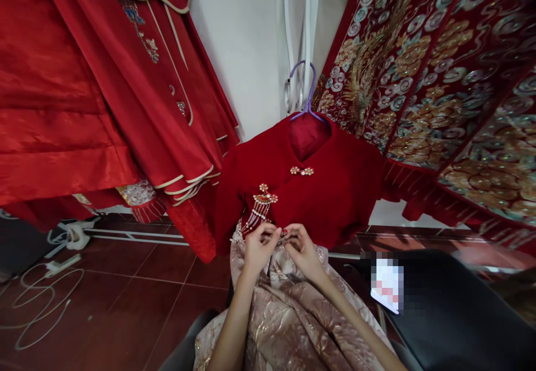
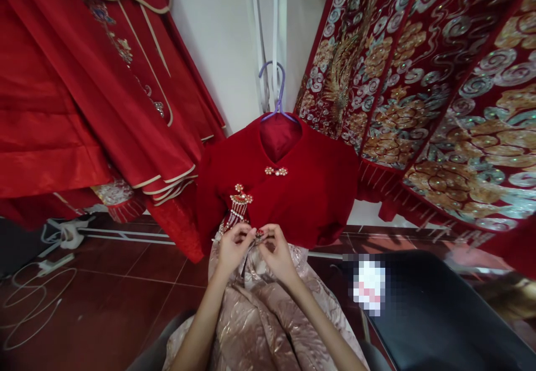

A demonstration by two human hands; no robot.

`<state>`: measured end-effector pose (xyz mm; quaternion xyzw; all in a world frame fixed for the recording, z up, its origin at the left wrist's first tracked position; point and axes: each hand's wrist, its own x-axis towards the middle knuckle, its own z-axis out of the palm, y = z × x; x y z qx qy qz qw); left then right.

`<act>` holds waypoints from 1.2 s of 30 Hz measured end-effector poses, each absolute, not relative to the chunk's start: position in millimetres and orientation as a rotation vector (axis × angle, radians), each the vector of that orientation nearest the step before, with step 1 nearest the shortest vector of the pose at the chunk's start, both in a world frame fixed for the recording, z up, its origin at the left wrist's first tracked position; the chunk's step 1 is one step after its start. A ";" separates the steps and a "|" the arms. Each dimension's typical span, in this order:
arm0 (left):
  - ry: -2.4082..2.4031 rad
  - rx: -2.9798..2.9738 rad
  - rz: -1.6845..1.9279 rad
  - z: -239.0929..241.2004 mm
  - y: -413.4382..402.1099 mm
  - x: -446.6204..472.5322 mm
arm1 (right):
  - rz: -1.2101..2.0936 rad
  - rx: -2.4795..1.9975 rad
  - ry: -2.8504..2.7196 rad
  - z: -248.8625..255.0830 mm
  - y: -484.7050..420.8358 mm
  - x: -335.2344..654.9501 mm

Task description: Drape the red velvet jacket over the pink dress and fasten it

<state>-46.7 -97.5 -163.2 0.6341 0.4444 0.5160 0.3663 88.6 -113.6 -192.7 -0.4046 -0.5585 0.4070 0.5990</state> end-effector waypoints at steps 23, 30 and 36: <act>1.016 1.258 1.651 -119.1 -42.4 -21.9 | 0.641 -1.037 -1.261 -187.5 -124.2 85.7; 0.929 1.336 1.356 -92.6 -49.7 -8.4 | 0.593 -1.049 -1.304 -183.2 -125.7 85.0; 1.006 2.113 1.498 -51.2 -45.8 14.3 | 0.547 -1.021 -1.281 -184.4 -126.8 85.3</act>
